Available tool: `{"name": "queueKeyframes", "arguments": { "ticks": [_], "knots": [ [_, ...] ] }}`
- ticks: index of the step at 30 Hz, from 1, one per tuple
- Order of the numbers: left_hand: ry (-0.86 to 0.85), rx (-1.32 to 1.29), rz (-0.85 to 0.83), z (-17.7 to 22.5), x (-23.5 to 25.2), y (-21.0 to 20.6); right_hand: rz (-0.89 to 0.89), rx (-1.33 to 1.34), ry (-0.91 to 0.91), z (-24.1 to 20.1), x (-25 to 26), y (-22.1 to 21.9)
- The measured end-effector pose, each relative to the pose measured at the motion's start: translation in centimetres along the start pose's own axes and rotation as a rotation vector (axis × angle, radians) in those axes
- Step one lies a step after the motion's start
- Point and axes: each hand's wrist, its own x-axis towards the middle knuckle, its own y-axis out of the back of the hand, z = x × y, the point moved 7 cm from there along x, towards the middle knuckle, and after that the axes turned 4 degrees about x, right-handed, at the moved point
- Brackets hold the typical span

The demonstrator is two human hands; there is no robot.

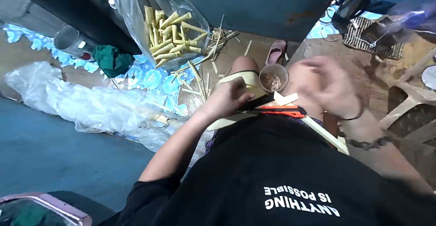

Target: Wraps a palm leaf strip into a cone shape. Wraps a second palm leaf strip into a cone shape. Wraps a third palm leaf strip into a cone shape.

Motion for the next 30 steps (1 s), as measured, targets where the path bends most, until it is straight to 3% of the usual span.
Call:
{"name": "queueKeyframes", "arguments": {
  "ticks": [3, 5, 8, 9, 11, 12, 13, 15, 17, 19, 22, 25, 27, 30],
  "knots": [
    [-0.202, -0.158, 0.061, 4.0, -1.3, 2.9, -0.286, 0.049, 0.251, -5.5, 2.9, -8.1],
    [-0.292, -0.235, 0.117, 5.3, -2.9, 6.5, -0.314, 0.049, 0.272, -6.7, 3.5, -8.9],
    [-0.299, -0.212, 0.287, 2.4, -6.0, 13.4, -0.165, 0.075, 0.146, -5.4, 3.6, -3.5],
    [-0.211, -0.126, 0.394, 0.2, -7.0, 15.5, -0.076, 0.042, 0.112, -5.0, 3.8, -0.8],
    [0.124, 0.212, 0.614, -4.5, -8.4, 17.9, 0.085, -0.162, 0.074, -4.8, 4.0, 3.8],
    [0.289, 0.32, 0.678, -5.7, -8.4, 17.7, 0.127, -0.275, 0.05, -5.1, 3.9, 4.7],
    [0.33, 0.361, 0.715, -5.7, -7.7, 16.5, 0.117, -0.363, 0.015, -5.7, 3.9, 4.4],
    [0.112, 0.38, 0.754, -1.9, -5.2, 11.4, 0.007, -0.451, -0.027, -6.8, 4.1, 0.9],
    [-0.173, 0.369, 0.663, 2.6, -2.7, 4.8, -0.14, -0.483, 0.033, -7.1, 4.6, -3.3],
    [-0.239, 0.327, 0.518, 2.5, -0.2, 1.3, -0.235, -0.477, 0.102, -6.7, 4.6, -4.6],
    [-0.026, 0.212, 0.201, -2.3, 2.1, 0.5, -0.201, -0.44, 0.071, -6.1, 4.5, -1.8],
    [-0.19, -0.155, 0.027, 0.9, 1.6, -0.6, -0.205, -0.376, 0.054, -5.9, 4.5, -2.1],
    [-0.242, -0.299, 0.074, 2.5, 1.5, -0.2, -0.259, -0.376, 0.038, -5.6, 4.4, -3.3],
    [-0.028, 0.019, 0.177, -1.4, 2.4, 2.0, -0.216, -0.45, 0.0, -4.4, 4.3, -0.6]
  ]
}}
